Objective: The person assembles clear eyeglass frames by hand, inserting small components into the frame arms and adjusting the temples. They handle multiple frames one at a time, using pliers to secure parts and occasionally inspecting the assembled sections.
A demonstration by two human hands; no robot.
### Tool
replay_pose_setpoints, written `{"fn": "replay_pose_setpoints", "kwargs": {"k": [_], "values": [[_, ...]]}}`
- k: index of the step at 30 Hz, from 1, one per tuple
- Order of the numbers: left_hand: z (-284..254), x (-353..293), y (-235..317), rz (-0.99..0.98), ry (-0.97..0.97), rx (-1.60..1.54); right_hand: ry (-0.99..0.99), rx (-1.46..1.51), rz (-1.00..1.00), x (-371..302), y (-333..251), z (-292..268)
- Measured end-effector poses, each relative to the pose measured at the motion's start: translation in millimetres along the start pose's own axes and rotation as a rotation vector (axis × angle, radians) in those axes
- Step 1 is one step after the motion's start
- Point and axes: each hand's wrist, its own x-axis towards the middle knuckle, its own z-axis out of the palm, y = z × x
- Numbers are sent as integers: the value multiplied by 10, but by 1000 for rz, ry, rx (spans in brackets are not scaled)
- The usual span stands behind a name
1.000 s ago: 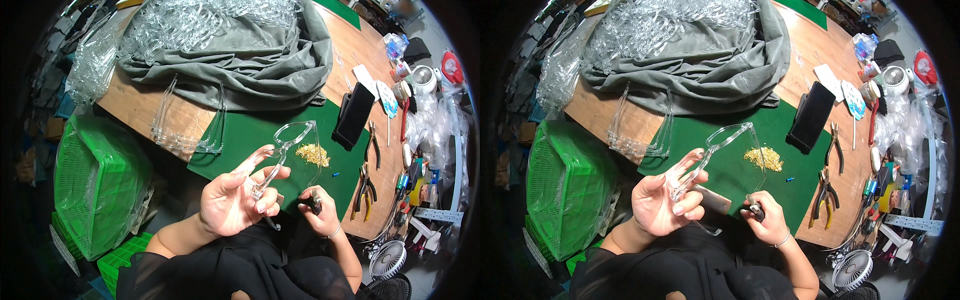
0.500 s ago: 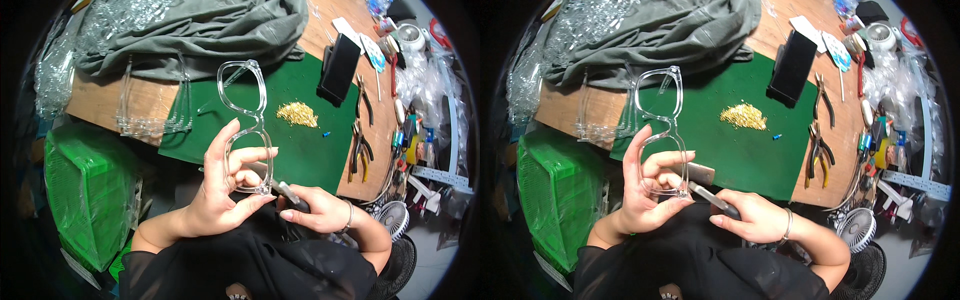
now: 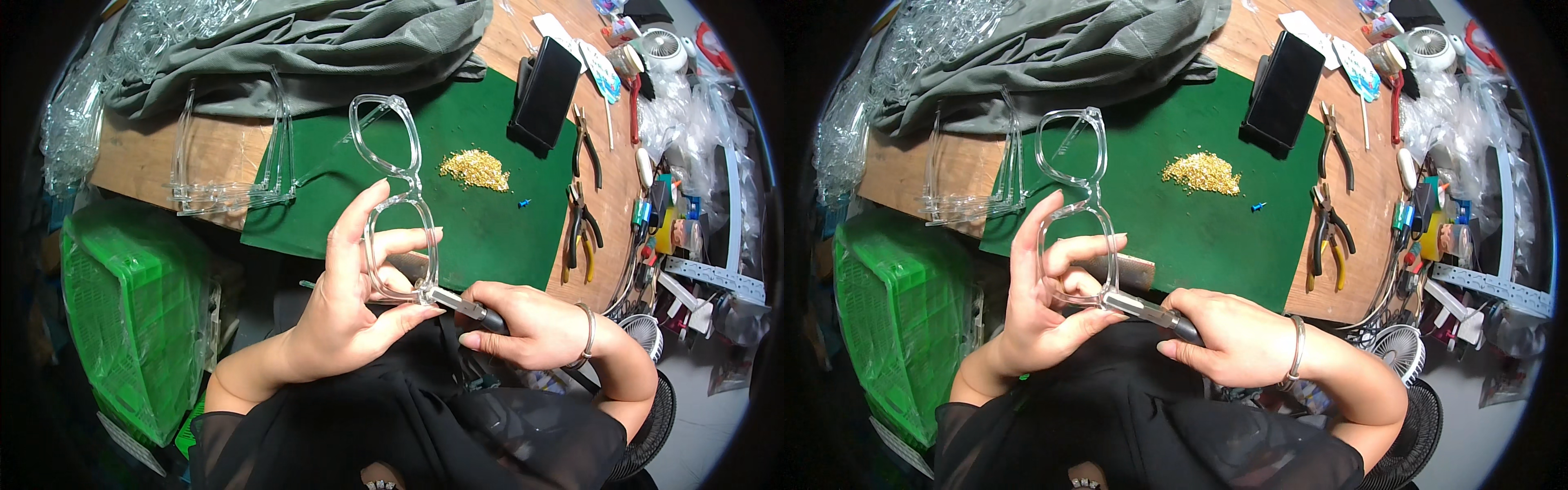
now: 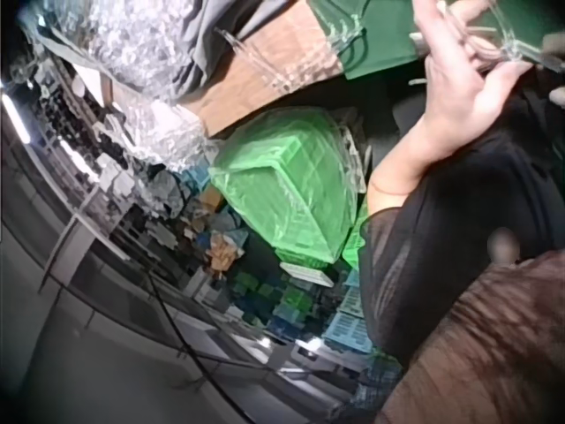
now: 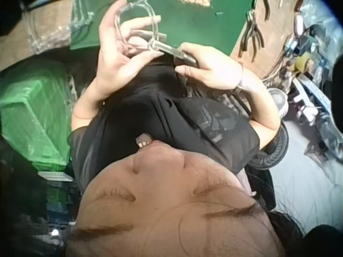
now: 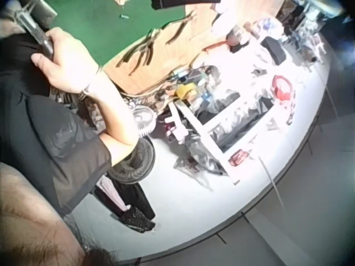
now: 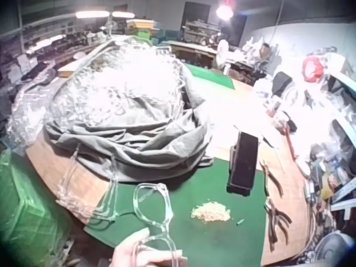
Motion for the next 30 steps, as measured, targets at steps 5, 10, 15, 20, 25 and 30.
{"fn": "replay_pose_setpoints", "kwargs": {"k": [5, 10, 15, 20, 25, 30], "values": [[15, 20, -35, 14, -2, 4, 23, -56, -23, -6, -5, -20], [30, 30, -64, 4, 5, -20, 136, -226, 16, 3, 6, 69], [44, 41, -88, 27, 12, -32, 341, -345, -23, 26, 89, 223], [20, 89, -66, 13, 16, -58, 214, -163, -102, 83, 142, 108], [-15, 126, -41, 14, 6, -83, 170, -42, -144, 70, 317, -36], [-12, 108, -66, 7, -17, -40, 597, -42, -234, 302, 719, 168]]}}
